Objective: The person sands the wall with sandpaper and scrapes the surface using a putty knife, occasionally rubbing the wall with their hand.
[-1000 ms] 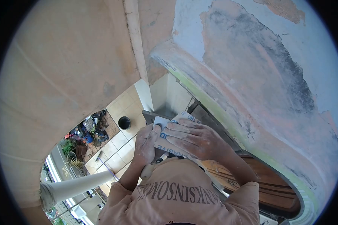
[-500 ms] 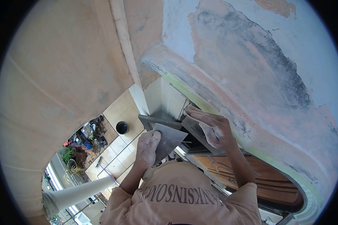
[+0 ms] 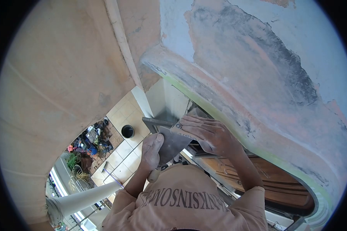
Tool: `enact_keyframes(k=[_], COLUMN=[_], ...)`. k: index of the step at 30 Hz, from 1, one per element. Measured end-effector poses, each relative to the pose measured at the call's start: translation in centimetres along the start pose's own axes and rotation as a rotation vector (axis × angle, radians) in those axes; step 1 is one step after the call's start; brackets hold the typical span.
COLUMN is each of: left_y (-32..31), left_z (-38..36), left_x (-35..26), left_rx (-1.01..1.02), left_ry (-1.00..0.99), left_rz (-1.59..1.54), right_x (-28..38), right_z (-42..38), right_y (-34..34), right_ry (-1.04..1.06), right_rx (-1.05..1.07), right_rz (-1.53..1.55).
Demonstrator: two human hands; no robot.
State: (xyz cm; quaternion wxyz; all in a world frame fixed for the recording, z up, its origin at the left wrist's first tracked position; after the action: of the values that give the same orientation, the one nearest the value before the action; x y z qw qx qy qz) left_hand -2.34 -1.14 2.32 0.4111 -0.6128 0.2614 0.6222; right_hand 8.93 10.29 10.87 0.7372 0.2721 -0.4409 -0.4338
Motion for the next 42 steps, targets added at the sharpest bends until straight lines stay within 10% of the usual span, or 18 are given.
enact_keyframes(k=[9, 13, 23, 29, 37, 42], left_y=[0.1, 0.8, 4.5, 5.8, 7.5, 8.8], left_z=[-0.6, -1.1, -2.4, -3.4, -4.4, -5.2], left_x=[-0.7, -0.8, 1.6, 1.1, 2.5, 3.1], left_rx=[-0.031, -0.142, -0.246, -0.361, -0.374, -0.493], left_ry=[0.046, 0.032, -0.078, -0.12, -0.107, -0.124], left_rz=[-0.004, -0.252, -0.564, -0.55, -0.587, -0.61], right_x=[0.6, -6.7, -6.3, -11.6, -17.4, -16.4], right_z=[-0.8, -2.7, 3.7, 9.4, 14.2, 14.6], right_y=[0.1, 1.3, 7.0, 3.6, -1.1, -1.5], right_ry=[0.148, -0.502, -0.286, -0.317, -0.51, -0.14], right_rx=[-0.048, -0.15, -0.759, -0.452, -0.037, -0.077], right_rz=[0.066, 0.207, 0.219, -0.459, -0.309, -0.957])
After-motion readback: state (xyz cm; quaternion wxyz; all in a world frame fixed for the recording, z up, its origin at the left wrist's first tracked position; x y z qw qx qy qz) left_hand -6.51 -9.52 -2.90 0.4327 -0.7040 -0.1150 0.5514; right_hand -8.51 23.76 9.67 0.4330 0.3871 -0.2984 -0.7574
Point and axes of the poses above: each hand's wrist, its own z-axis towards the middle knuckle, its own y-axis out of the back of the hand, x = y × z, the point moved 7 cm from there along z, towards the middle knuckle, and after that the axes turned 1 degree about -z, right-handed, at the moved point
